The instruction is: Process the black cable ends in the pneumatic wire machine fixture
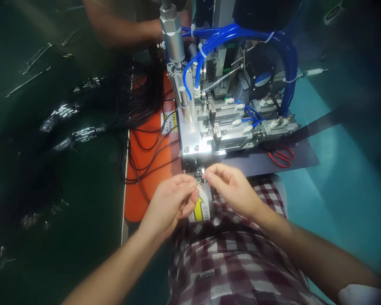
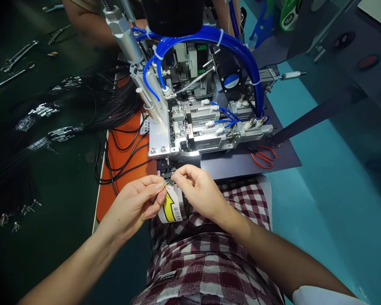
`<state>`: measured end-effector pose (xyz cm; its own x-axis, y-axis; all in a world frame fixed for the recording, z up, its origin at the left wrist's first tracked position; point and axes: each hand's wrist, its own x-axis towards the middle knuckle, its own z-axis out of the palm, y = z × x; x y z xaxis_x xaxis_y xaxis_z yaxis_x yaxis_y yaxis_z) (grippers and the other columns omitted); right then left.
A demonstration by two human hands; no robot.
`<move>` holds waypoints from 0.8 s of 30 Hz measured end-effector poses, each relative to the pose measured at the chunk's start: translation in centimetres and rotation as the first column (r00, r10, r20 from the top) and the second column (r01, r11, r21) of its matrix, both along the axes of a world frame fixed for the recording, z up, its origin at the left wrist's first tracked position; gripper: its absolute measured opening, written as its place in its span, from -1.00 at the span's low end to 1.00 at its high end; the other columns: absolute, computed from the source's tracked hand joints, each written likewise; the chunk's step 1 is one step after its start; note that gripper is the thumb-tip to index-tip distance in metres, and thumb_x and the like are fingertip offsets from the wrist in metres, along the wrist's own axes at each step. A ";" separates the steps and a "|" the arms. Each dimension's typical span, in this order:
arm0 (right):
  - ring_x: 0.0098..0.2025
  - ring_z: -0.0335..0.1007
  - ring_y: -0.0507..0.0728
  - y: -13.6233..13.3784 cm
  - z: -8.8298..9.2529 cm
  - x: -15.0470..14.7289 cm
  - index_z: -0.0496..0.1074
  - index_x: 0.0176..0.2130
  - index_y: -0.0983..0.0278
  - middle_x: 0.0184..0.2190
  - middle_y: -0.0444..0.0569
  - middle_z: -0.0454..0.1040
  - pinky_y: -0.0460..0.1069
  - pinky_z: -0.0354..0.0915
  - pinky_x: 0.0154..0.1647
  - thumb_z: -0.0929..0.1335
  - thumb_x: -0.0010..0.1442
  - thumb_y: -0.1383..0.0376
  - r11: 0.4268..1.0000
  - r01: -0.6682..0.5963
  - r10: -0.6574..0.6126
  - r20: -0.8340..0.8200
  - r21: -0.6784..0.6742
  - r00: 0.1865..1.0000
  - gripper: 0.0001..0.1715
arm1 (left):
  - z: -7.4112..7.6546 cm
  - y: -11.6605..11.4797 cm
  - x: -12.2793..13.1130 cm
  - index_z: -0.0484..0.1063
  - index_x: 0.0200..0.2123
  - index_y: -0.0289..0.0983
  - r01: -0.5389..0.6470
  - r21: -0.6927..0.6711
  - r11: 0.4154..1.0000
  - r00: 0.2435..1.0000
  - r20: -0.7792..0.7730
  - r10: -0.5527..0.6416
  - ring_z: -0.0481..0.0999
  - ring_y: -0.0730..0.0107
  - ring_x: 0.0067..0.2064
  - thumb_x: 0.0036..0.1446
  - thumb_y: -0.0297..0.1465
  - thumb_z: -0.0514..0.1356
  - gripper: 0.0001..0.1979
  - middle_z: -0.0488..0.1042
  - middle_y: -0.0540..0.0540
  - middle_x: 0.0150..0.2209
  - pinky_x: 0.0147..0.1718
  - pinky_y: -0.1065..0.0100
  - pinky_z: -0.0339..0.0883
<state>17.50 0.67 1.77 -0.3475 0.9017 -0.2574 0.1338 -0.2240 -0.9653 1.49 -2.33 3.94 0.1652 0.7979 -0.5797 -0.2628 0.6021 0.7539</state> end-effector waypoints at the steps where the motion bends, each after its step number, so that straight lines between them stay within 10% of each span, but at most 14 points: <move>1: -0.47 0.24 0.02 0.0 0.0 0.0 0.39 -0.37 0.28 -0.48 -0.12 0.36 -0.09 0.20 -0.49 0.31 0.21 0.20 1.000 -0.008 0.008 0.017 0.011 1.000 -0.79 | 0.0 0.0 0.0 0.30 -0.49 -0.33 -0.002 0.001 1.000 1.000 -0.001 0.002 0.09 0.72 -0.72 0.09 -0.36 0.21 -0.80 0.32 0.06 -0.61 -0.71 0.53 -0.14; 10: -0.56 0.14 -0.02 -0.5 0.0 -0.5 0.34 -0.39 0.27 -0.55 -0.18 0.30 -0.08 0.12 -0.52 0.29 0.21 0.32 0.970 -0.073 0.040 0.147 0.230 0.988 -0.87 | 0.0 0.1 0.1 0.32 -0.47 -0.30 0.020 0.022 1.000 0.997 -0.074 -0.019 0.09 0.69 -0.71 0.10 -0.34 0.20 -0.82 0.34 0.06 -0.59 -0.71 0.51 -0.13; 17: -0.52 0.13 -0.01 -0.8 0.3 -0.6 0.27 -0.38 0.25 -0.50 -0.17 0.24 -0.08 0.10 -0.51 0.28 0.24 0.29 0.972 0.007 -0.011 0.015 0.234 1.000 -0.86 | 0.4 -1.1 1.0 0.48 -0.40 -0.25 0.064 0.493 0.868 0.771 -0.576 0.270 0.37 0.45 -0.38 0.08 -0.38 0.24 -0.94 0.43 -0.06 -0.36 -0.45 0.46 0.21; 24: -0.61 -0.10 -0.07 -0.2 0.4 -0.9 0.26 -0.42 0.27 -0.61 -0.28 0.09 -0.12 -0.07 -0.62 0.33 0.18 0.17 0.981 0.014 -0.057 -0.221 -0.193 0.974 -0.75 | 0.1 1.4 0.0 0.32 -0.46 -0.29 0.054 -0.078 0.995 0.998 -0.011 -0.055 -0.05 0.66 -0.68 0.07 -0.32 0.22 -0.82 0.11 0.14 -0.72 -0.69 0.52 -0.21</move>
<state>16.62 0.46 2.13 -0.3844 0.8571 -0.3430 -0.0927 -0.4055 -0.9094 1.45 -0.88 4.04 0.1993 0.7405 -0.6419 -0.2179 0.6721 0.7077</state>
